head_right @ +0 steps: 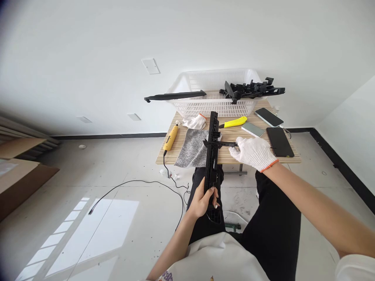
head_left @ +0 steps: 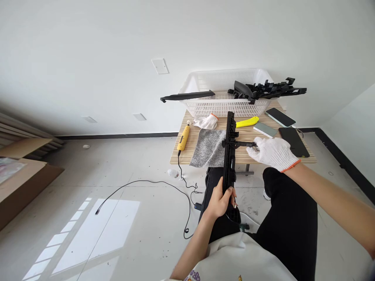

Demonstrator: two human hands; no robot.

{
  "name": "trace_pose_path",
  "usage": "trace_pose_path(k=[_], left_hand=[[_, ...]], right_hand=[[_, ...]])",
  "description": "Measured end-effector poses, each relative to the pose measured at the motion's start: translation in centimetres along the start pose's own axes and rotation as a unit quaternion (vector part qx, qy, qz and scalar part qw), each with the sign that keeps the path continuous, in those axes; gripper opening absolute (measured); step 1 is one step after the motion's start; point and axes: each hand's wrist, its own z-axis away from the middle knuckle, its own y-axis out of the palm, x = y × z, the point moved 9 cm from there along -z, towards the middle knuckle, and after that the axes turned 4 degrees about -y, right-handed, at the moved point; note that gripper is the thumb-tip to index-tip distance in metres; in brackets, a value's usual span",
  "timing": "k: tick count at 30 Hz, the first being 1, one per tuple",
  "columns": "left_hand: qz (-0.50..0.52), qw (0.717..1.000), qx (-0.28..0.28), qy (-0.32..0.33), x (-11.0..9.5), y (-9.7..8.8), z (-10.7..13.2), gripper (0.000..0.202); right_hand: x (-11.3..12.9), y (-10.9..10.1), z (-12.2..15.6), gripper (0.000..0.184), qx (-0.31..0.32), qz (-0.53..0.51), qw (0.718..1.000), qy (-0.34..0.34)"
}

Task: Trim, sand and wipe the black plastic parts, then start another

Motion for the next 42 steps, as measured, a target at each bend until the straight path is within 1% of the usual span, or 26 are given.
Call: trace_pose_path(k=[12,18,21,24,28,31,34,36,38,40,42], left_hand=[[0.003,1.0,0.001,0.005,0.0,0.0,0.0,0.026],[0.001,1.0,0.003,0.009,0.2,-0.1,0.0,0.025],[-0.015,1.0,0.008,0.021,0.3,-0.1,0.0,0.024],[-0.023,0.999,0.006,0.033,0.3,-0.2,0.0,0.023],[-0.019,0.999,0.002,0.036,0.3,-0.2,0.0,0.022],[0.0,1.0,0.003,0.03,0.1,-0.1,0.0,0.023],[0.024,0.999,-0.006,0.021,0.0,-0.1,0.0,0.026],[0.028,0.999,-0.009,0.019,-0.1,-0.1,0.0,0.028],[0.026,0.999,-0.008,0.019,-0.1,0.0,0.0,0.028],[0.025,0.999,-0.006,0.02,-0.1,0.0,0.0,0.027],[0.026,0.999,-0.007,0.022,0.0,-0.1,0.0,0.026]], right_hand=[[0.0,-0.1,0.1,0.059,0.006,0.011,1.0,0.001],[0.0,-0.5,0.0,0.058,-0.01,-0.002,1.0,-0.002],[-0.1,-1.2,0.2,0.058,-0.033,-0.03,0.999,0.013],[-0.3,-1.5,0.5,0.054,-0.051,-0.055,0.996,0.047],[-0.8,-1.7,0.6,0.049,-0.064,-0.038,0.994,0.075],[-1.3,-2.6,0.5,0.055,-0.086,-0.026,0.993,0.079],[-1.7,-3.6,0.6,0.067,-0.102,-0.036,0.991,0.083],[-1.6,-3.9,0.6,0.074,-0.1,-0.053,0.99,0.08],[-1.3,-3.7,0.7,0.075,-0.091,-0.085,0.989,0.074],[-0.5,-3.0,0.9,0.073,-0.075,-0.151,0.984,0.061],[0.9,-1.8,1.0,0.07,-0.041,-0.249,0.967,0.038]])
